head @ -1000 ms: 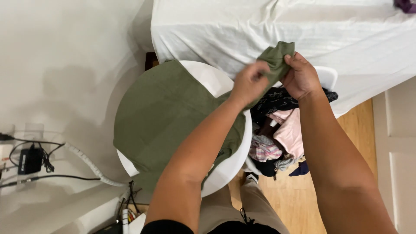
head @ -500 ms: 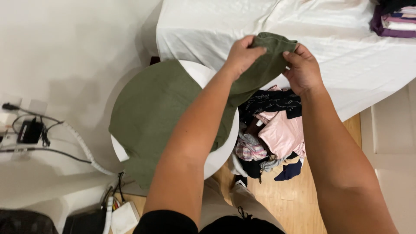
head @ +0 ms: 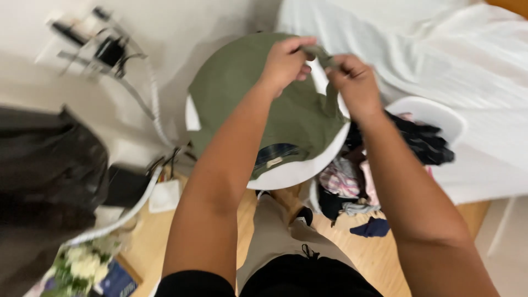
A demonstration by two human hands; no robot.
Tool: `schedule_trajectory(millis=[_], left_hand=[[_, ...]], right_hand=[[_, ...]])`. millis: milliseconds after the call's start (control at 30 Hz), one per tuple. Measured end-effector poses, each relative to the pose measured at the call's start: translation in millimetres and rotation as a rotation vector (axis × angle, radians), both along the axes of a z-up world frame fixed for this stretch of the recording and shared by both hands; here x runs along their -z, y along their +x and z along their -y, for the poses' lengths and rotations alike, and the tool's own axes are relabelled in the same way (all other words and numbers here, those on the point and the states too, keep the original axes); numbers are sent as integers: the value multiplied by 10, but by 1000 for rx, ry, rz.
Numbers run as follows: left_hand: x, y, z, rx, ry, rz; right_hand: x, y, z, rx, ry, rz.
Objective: The person folds a black t-shirt and a green t-shirt on a white round table. They smooth the fabric, fold the sleeves and sides, and roll the shirts into compact bundles. The person then places the folded shirts onto a stack of clothes on the bed.
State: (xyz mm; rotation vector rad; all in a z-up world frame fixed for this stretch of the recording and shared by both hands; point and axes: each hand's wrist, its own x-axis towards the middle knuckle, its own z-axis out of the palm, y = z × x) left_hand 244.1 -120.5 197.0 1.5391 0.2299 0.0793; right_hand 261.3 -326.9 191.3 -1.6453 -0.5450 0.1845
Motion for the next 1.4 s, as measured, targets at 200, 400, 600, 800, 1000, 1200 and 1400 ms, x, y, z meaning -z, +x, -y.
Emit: schedule_trajectory(millis=[200,400,600,800,1000,1200,1400], left_hand=[[832,-828,-839,-322,-522,-157],[2563,-1262,-1244,-659,-249,-130],[2831,-1474,-1314,-617,-388,-264],[1648,-1506,-1088,-409,-711,-5],[1487,-1488,-1188,-389,-819,212],[2412,-1395,-1052,-469,-579,110],[2932,-1482,-729,-441,41,-344]], right_hand=[[1171,-584,-1120,-242,-28,20],[2602,-1167,-1448,-355,-224,-136],[2939,-1584,-1605,-483,-365,279],[2548,-1154,-1897,-463,-903,163],[3377,-137,-807,-104,-1005,574],[3350,466,42,9,-218,-324],[2942,498,422,-106,-1020,645]])
